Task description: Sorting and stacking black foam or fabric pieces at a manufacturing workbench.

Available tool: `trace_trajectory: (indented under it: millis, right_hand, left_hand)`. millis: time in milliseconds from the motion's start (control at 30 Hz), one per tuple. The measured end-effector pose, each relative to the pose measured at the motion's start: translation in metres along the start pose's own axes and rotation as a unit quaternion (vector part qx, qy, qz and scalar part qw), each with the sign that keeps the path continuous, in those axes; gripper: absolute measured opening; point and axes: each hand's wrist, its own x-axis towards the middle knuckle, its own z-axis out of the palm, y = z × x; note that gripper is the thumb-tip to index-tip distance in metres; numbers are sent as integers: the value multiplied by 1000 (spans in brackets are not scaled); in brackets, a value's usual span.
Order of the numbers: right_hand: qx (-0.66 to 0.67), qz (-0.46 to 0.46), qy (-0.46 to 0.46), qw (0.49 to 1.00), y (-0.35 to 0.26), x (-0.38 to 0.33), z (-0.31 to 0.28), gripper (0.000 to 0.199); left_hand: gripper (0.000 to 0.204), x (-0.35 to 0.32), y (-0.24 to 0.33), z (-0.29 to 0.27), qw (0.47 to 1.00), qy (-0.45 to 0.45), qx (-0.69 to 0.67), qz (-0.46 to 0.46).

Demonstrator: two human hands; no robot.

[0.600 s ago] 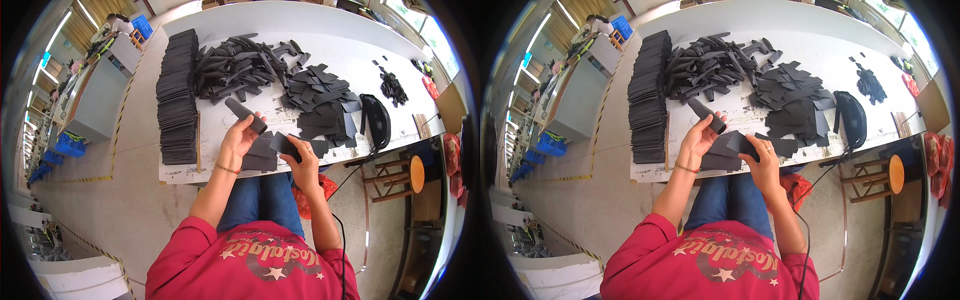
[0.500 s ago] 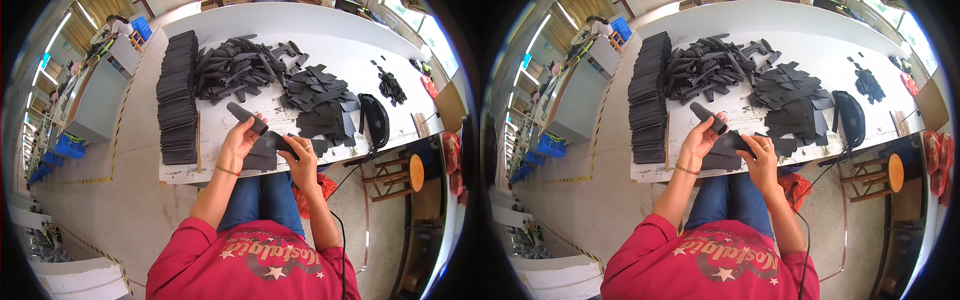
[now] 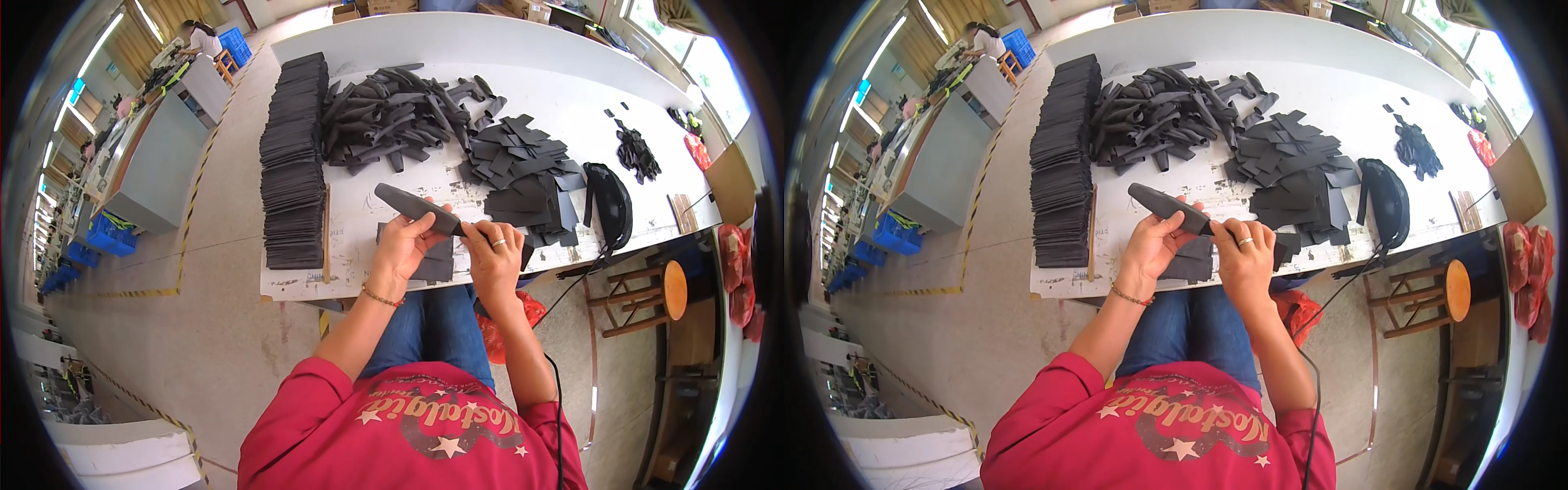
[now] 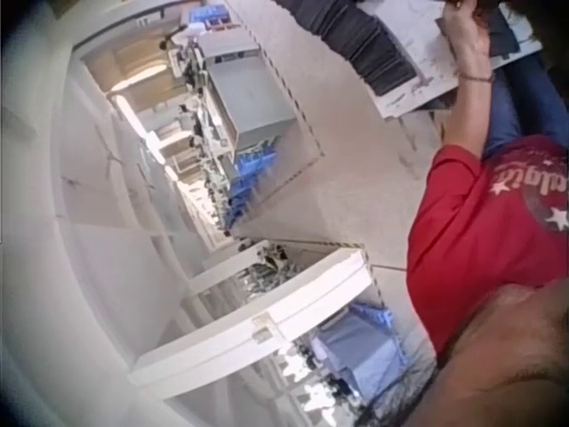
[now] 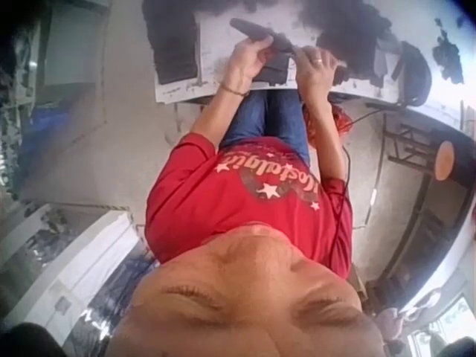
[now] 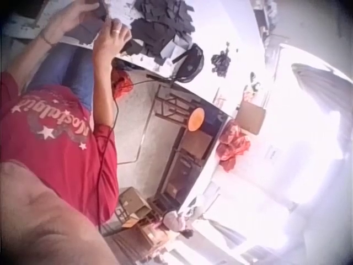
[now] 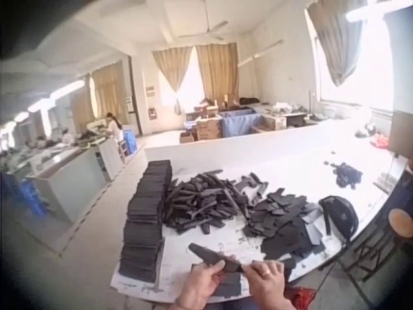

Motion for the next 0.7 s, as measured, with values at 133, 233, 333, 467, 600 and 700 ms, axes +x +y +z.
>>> trace_trajectory:
  millis: [133,233,333,467,600,700]
  right_hand:
    - [12,38,-23,999,-13,1,6,48]
    - [161,103,-31,981,-27,-3,13,54]
    - [146,93,-67,983,-31,-7,15,48]
    - [162,73,-101,979,-20,-19,12,37]
    - [187,36,-113,975,-25,-5,16,36]
    - [161,15,-92,983,-29,-4,8,33]
  left_hand:
    - [41,-12,-5,18,996,16,60,60]
    - [40,-14,-8,22,993,2,57,107]
    - [33,-3,-11,15,992,-54,1,112]
    - [26,-3,-21,5,989,-88,-14,119]
    - [26,-9,-33,9,989,-72,-9,129]
    - [27,-8,-14,2,995,-29,-15,99]
